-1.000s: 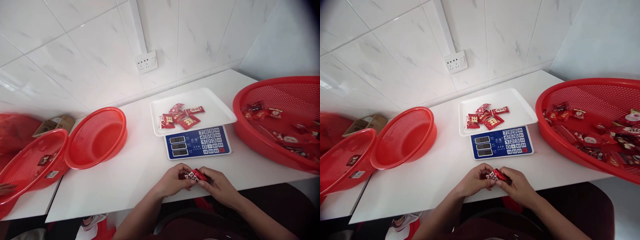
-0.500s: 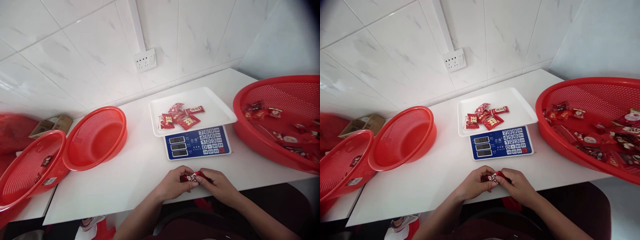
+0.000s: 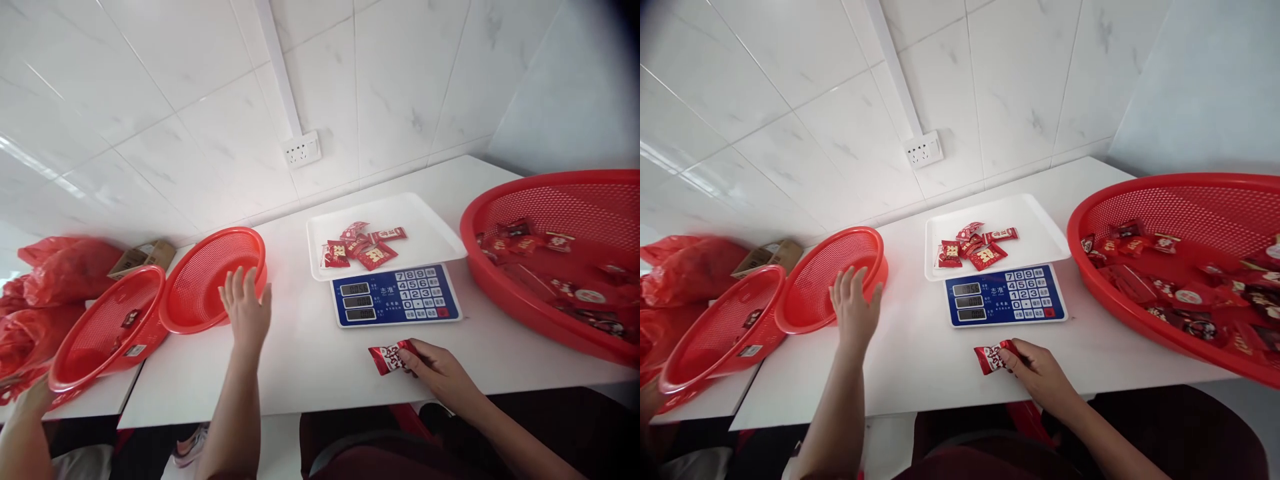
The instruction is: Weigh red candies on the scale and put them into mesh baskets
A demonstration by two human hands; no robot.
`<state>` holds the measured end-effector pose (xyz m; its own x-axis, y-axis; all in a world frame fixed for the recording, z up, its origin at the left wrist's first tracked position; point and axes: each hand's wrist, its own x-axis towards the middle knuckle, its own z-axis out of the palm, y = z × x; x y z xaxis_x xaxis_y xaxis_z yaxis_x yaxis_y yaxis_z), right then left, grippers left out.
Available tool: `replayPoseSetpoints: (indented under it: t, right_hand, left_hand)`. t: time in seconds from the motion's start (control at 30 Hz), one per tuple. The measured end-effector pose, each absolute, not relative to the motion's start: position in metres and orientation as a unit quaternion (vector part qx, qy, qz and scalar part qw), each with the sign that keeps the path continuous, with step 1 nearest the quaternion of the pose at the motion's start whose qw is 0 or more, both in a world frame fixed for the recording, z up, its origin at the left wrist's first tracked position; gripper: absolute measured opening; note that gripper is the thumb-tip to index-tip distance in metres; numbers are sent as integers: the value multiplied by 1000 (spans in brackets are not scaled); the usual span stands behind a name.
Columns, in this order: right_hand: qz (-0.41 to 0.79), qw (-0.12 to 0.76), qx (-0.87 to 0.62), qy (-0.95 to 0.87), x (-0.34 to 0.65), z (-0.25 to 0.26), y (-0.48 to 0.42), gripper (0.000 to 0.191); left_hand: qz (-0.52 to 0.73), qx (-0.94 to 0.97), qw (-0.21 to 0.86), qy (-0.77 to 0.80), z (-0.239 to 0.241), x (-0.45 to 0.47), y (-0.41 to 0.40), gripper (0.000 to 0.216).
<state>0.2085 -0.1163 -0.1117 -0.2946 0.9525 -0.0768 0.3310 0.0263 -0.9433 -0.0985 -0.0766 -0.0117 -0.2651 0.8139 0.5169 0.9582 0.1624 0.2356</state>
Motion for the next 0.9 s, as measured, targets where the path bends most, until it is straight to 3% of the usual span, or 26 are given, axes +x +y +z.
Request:
replayPoseSetpoints:
  t: [0.17, 0.43, 0.6, 0.9]
  right_hand:
    - [491, 334, -488, -639, 208, -110, -117, 44]
    - [483, 333, -470, -659, 208, -107, -118, 43]
    - [469, 347, -468, -664, 207, -108, -120, 44]
    - [449, 346, -465, -681, 207, -111, -121, 45]
  left_hand:
    - [-99, -568, 3, -817, 7, -118, -59, 54]
    - [-182, -703, 10, -687, -1, -52, -27, 48]
    - [-181, -786, -86, -585, 4, -10, 6, 44]
    - [-198, -792, -119, -565, 7, 10, 37, 40]
